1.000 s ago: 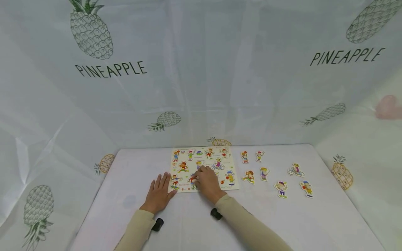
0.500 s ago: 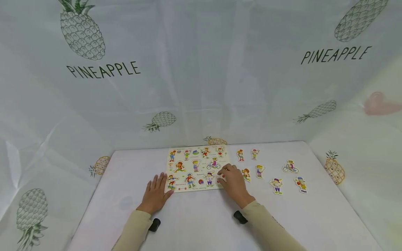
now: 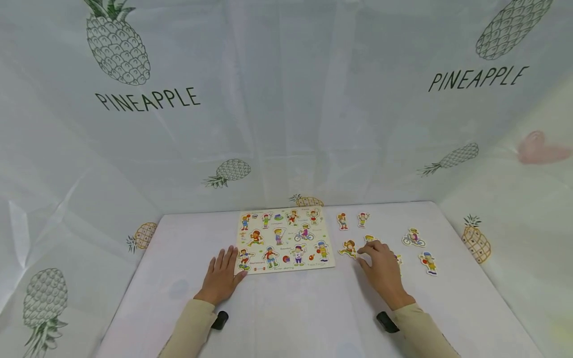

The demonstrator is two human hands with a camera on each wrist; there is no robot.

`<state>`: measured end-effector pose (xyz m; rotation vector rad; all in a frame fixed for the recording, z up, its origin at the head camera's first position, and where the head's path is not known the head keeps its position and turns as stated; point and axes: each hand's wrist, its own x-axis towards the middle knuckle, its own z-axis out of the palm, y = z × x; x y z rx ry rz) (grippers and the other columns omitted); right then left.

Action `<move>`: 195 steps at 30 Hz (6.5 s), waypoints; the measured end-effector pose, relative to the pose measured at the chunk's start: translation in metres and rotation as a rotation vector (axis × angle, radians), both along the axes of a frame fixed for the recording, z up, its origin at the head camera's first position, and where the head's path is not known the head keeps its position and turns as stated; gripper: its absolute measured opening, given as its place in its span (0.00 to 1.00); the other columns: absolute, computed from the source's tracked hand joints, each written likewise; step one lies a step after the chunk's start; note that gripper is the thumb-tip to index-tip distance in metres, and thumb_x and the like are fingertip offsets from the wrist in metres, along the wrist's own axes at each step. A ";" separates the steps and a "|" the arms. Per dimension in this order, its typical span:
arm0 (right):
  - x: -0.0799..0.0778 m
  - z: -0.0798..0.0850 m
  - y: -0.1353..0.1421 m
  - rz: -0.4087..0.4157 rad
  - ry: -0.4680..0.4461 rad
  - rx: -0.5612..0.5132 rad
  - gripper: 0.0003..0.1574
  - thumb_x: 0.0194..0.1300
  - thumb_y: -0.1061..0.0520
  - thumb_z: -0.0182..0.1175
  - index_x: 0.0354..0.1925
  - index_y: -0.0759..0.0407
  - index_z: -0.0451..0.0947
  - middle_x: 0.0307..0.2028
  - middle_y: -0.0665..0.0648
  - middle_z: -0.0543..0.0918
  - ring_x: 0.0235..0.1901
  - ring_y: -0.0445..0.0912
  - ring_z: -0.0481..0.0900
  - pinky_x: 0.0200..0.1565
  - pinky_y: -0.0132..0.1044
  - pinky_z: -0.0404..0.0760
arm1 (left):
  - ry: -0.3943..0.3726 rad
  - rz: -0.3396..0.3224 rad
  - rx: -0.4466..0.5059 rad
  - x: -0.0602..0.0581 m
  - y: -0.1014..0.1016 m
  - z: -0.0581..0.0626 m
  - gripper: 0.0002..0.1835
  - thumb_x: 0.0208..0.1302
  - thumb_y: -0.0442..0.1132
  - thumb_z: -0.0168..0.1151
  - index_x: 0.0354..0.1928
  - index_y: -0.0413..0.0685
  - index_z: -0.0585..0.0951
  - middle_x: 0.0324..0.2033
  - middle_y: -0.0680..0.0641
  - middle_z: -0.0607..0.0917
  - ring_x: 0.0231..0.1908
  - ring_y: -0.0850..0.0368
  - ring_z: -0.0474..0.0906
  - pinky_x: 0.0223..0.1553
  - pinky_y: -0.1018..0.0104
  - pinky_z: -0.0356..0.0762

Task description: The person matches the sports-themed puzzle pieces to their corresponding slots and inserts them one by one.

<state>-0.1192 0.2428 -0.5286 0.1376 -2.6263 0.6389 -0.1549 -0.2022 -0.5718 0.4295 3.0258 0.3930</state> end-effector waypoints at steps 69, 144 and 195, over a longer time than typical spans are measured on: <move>0.008 0.002 0.025 -0.020 0.000 0.093 0.12 0.53 0.68 0.80 0.33 0.62 0.86 0.36 0.60 0.84 0.35 0.57 0.79 0.36 0.54 0.77 | -0.014 0.006 0.051 0.005 0.001 0.005 0.44 0.78 0.55 0.57 0.80 0.31 0.57 0.81 0.30 0.57 0.80 0.26 0.49 0.78 0.30 0.46; -0.058 -0.018 -0.136 0.210 -0.114 0.134 0.08 0.59 0.56 0.80 0.36 0.53 0.89 0.39 0.52 0.83 0.41 0.50 0.80 0.44 0.46 0.80 | -0.010 0.010 0.030 0.005 0.003 0.010 0.42 0.78 0.51 0.59 0.80 0.31 0.58 0.80 0.30 0.58 0.80 0.27 0.50 0.78 0.30 0.47; 0.007 -0.009 0.129 -0.119 -0.035 0.161 0.14 0.52 0.70 0.77 0.39 0.69 0.86 0.39 0.75 0.83 0.35 0.70 0.79 0.34 0.65 0.75 | -0.005 0.002 0.020 -0.003 -0.002 -0.005 0.45 0.79 0.55 0.57 0.82 0.32 0.54 0.82 0.31 0.55 0.80 0.28 0.47 0.78 0.30 0.45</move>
